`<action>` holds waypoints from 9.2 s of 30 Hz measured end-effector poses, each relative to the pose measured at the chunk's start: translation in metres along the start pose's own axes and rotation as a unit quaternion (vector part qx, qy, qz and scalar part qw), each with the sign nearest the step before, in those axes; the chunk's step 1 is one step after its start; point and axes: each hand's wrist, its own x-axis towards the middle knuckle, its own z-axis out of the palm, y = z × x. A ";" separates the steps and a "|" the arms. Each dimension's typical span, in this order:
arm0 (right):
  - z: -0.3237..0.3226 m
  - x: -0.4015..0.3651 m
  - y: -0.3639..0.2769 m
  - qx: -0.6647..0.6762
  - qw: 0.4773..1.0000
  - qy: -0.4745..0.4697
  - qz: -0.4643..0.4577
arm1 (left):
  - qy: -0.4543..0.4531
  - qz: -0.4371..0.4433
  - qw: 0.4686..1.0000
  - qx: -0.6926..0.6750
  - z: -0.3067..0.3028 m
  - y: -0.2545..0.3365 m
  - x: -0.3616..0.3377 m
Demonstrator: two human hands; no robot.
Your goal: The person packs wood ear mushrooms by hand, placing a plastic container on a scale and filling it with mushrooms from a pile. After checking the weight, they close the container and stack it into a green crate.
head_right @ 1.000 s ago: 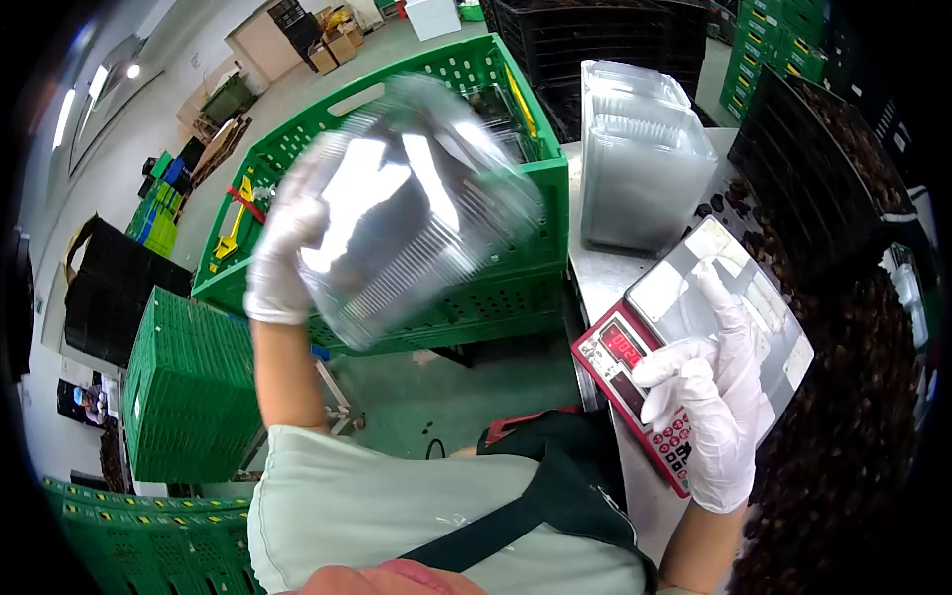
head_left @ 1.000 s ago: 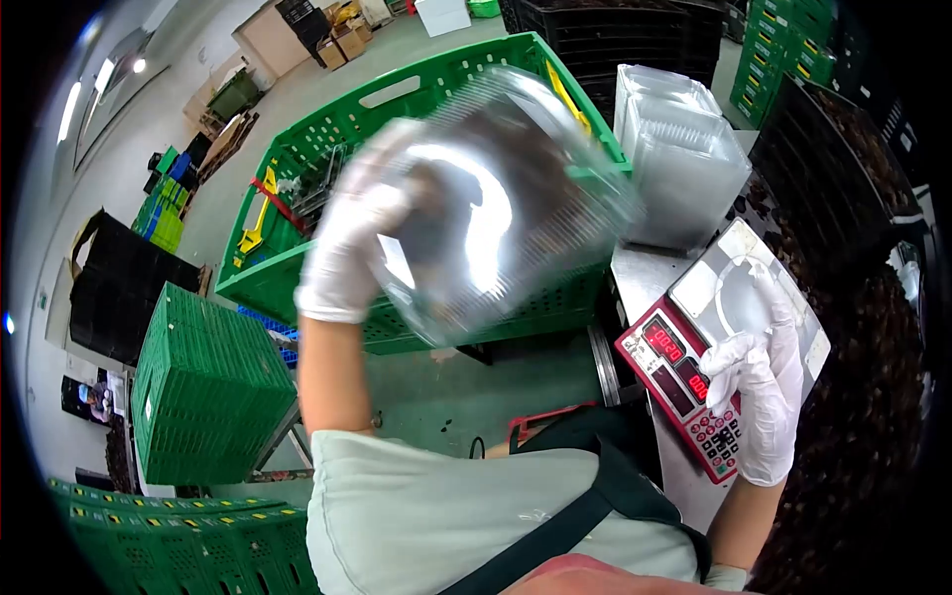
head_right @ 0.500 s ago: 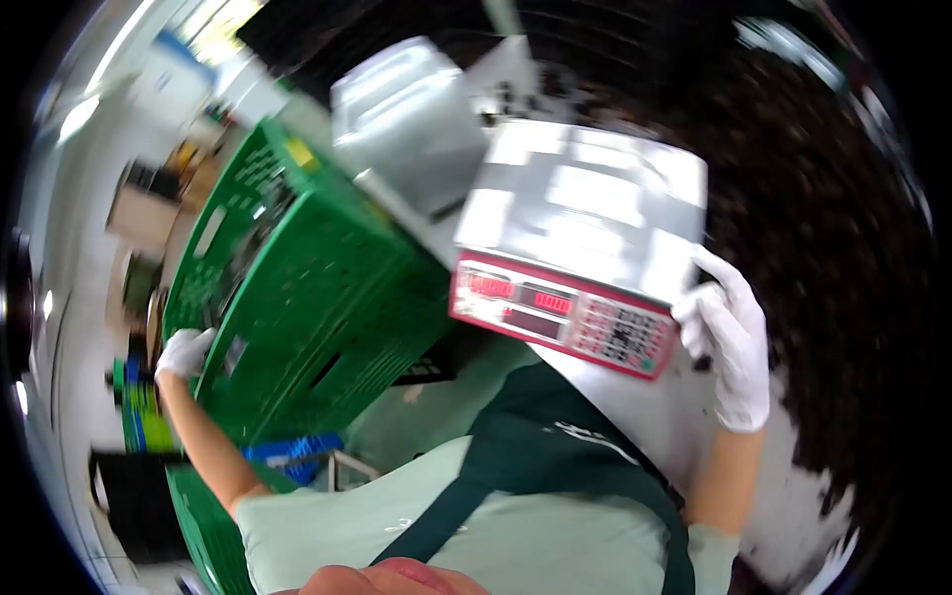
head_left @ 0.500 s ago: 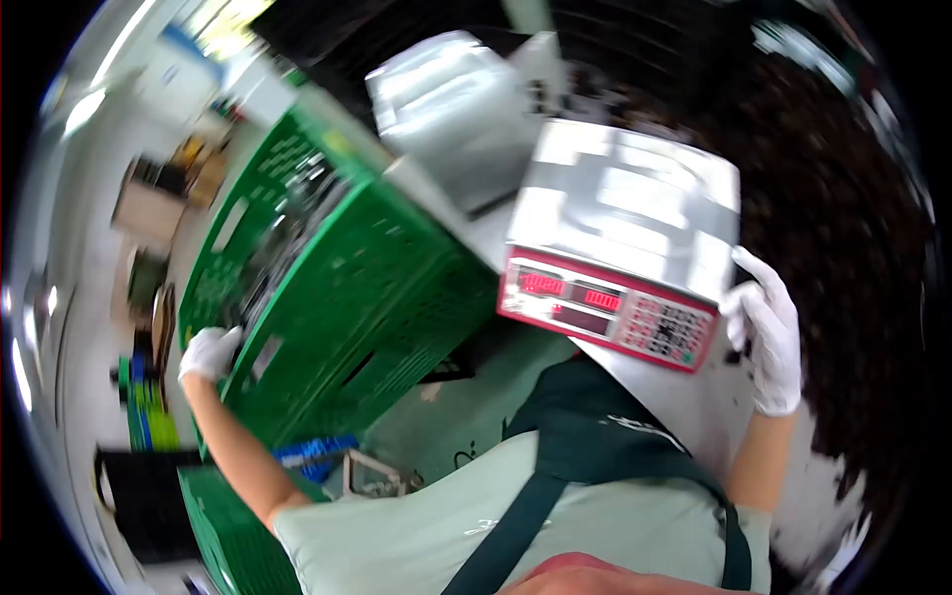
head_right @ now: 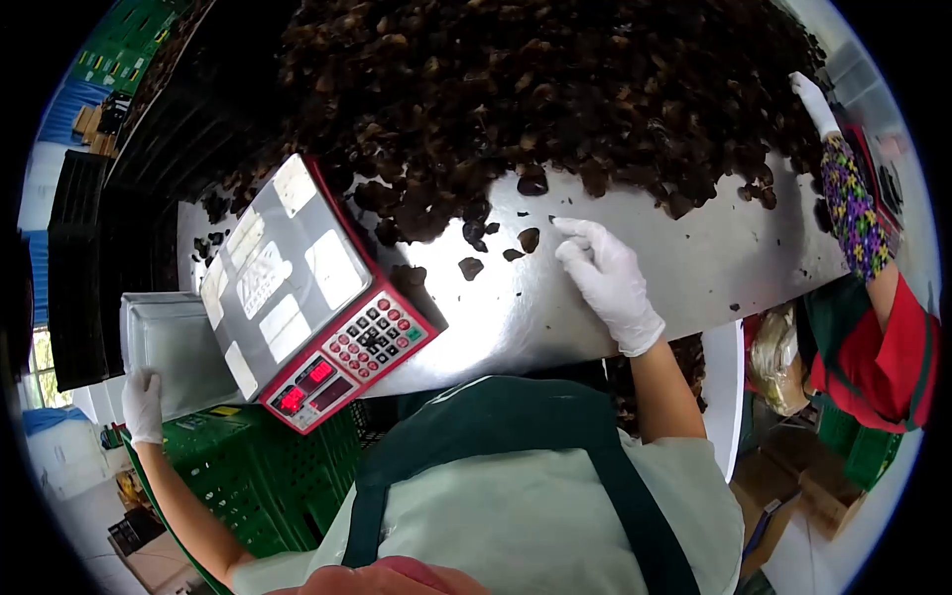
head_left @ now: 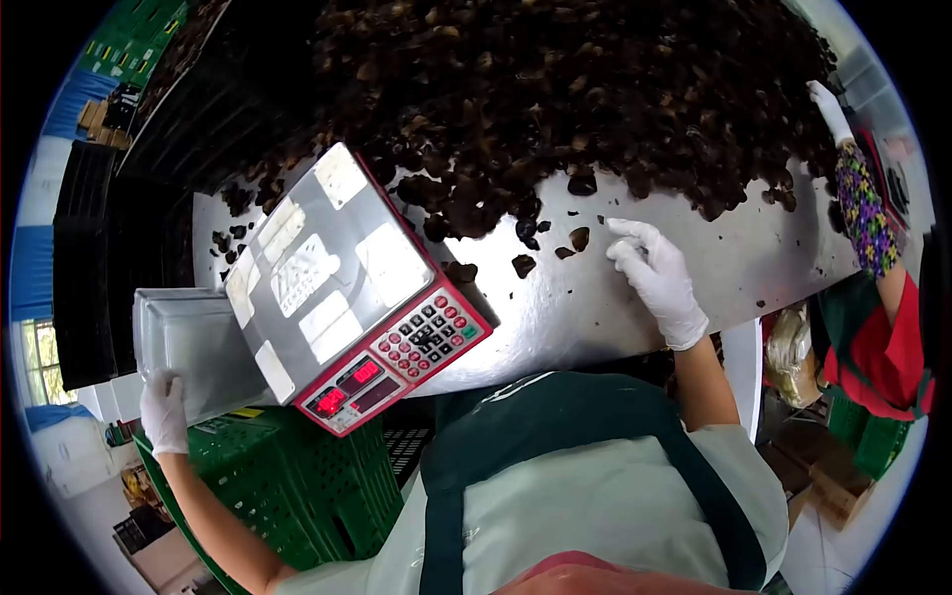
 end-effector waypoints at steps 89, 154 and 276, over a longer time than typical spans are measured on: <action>0.165 0.197 -0.093 -0.522 0.750 -0.145 -0.379 | 0.125 0.121 0.860 -0.479 0.090 0.239 -0.065; 0.091 0.172 -0.155 -0.347 0.863 0.013 -0.366 | 0.180 -0.004 0.796 -0.578 0.060 0.192 -0.084; 0.162 0.122 -0.147 -0.366 0.848 -0.169 -0.344 | 0.010 0.006 0.665 -0.747 0.072 0.164 0.074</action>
